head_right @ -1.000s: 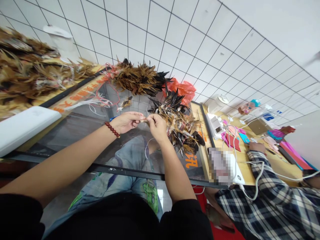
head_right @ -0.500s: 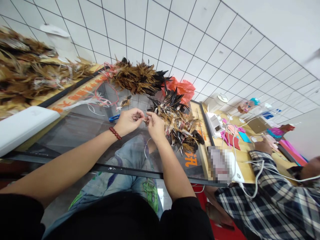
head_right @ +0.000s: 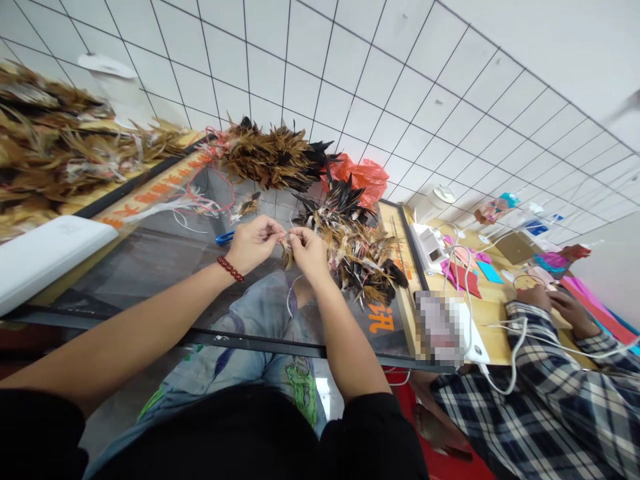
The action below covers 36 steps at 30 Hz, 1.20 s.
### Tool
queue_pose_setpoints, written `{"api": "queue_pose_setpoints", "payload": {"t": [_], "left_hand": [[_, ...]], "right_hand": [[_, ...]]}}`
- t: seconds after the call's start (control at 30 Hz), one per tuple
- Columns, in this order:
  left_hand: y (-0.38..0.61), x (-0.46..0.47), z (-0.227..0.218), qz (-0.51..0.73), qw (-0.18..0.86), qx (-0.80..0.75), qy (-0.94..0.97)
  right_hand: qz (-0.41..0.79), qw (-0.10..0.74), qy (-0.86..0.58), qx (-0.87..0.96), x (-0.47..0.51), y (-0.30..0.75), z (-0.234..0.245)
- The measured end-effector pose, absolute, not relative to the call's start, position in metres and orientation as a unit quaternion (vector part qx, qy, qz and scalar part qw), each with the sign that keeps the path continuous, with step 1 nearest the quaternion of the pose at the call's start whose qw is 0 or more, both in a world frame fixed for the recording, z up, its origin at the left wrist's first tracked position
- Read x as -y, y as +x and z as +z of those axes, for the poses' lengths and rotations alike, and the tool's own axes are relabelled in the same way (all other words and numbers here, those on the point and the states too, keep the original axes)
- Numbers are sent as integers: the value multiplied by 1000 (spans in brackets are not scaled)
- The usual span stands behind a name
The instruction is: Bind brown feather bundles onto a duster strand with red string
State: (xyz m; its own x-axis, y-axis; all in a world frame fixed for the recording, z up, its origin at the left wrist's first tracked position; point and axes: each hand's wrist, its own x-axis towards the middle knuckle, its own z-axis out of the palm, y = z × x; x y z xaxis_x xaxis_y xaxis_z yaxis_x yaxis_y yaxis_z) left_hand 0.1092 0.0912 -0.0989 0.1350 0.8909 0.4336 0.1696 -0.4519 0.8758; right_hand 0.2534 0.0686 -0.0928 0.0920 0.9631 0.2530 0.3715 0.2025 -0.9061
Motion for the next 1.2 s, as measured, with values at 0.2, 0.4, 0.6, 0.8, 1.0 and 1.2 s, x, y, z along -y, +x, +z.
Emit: {"api": "queue_pose_setpoints", "payload": {"t": [0.2,0.4,0.6,0.8,1.0,1.2], "left_hand": [[108,-92,-100,533,337,-393,669],[110,-92,-97,541,393,-390,633],[114,-89,-83,563,483,-380,553],[114,-90,-79,578,472,-398,534],[111,-101,-84,621,471,-386,493],[111,-106,-87,643,489,-378,452]], "right_hand": [[338,474,-539,609,-65,251,-87],[343,479,-534,606,-67,252,-92],[321,480,-536,616,-65,252,-90],[294,487,-555,607,-60,249,-83],[282,486,-578,592,-60,250,-83],[261,491,-585,590,-61,251,-81]]}}
